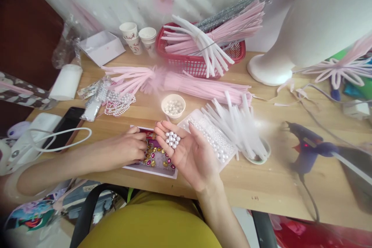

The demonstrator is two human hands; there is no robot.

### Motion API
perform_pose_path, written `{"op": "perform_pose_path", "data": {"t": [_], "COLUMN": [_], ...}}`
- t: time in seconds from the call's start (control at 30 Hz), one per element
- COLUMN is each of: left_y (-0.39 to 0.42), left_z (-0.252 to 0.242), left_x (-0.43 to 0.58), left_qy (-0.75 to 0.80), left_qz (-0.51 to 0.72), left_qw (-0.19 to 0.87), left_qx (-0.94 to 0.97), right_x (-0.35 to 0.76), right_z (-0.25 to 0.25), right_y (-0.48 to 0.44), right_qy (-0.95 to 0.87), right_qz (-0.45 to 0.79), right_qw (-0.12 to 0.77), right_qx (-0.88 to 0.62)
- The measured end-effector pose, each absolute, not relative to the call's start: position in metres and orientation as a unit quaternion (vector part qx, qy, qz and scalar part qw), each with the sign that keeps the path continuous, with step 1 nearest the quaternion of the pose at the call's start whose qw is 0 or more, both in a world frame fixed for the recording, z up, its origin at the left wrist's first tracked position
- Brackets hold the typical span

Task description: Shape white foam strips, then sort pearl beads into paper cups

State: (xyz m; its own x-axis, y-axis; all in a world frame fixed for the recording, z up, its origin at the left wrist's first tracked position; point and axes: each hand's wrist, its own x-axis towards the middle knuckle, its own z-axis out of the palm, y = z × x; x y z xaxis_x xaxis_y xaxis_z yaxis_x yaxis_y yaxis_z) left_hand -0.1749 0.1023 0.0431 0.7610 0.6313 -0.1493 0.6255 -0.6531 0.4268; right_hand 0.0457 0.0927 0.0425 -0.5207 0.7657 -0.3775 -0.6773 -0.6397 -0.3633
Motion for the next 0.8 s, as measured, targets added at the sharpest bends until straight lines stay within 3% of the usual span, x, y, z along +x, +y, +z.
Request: {"op": "perform_pose_path", "data": {"t": [0.2,0.37,0.5,0.67,0.8], "left_y": [0.117,0.119,0.116,0.109,0.101], "left_z": [0.07,0.095,0.098,0.09,0.07], "left_x": [-0.187,-0.177,-0.158,-0.168,-0.173], "left_qy": [0.304,0.362,0.368,0.462,0.45], "left_qz": [-0.031,0.145,0.204,0.313,0.2], "left_qw": [0.266,0.32,0.339,0.205,0.18], "left_qx": [0.914,0.863,0.842,0.804,0.852], "right_x": [0.054,0.047,0.034,0.037,0.058], "right_z": [0.046,0.042,0.039,0.037,0.039], "right_y": [0.098,0.098,0.096,0.096,0.098], "right_qy": [-0.084,-0.078,-0.067,-0.015,0.054], "right_qz": [0.848,0.866,0.898,0.889,0.871], "right_qw": [0.45,0.416,0.367,0.4,0.441], "right_qx": [-0.269,-0.265,-0.232,-0.222,-0.208]}}
